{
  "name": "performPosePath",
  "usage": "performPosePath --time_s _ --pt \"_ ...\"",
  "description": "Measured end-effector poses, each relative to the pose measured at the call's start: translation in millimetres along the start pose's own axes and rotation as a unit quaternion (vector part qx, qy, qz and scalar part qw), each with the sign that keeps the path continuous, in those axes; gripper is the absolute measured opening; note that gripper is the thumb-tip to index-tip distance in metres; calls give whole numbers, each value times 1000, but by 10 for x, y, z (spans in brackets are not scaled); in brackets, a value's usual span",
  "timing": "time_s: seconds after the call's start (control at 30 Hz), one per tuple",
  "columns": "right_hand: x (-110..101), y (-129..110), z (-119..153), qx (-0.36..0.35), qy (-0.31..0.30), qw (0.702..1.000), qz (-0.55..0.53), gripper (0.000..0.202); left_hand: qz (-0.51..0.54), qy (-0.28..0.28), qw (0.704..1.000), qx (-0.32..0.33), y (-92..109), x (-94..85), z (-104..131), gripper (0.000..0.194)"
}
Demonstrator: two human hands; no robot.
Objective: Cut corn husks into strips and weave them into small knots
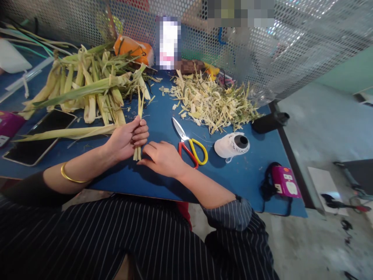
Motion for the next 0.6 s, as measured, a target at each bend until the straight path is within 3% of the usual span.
performPosePath --time_s 0.23,0.43,0.6 --pt "-81 57 -20 96 28 989 -107 26 -4 11 1000 29 35 -6 11 28" --pt "30 182 30 234 31 948 -213 17 -14 22 998 51 33 2 17 30" --pt "111 221 55 283 1 921 -268 15 -14 30 998 51 25 -7 18 30"
Point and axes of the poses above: each hand's wrist, its own z-axis away from the middle knuckle, its own x-axis out of the palm, y = z × x, the point moved 9 cm from there along -z, towards the middle knuckle, and after that the axes turned 14 degrees about y, right-handed, at the moved point
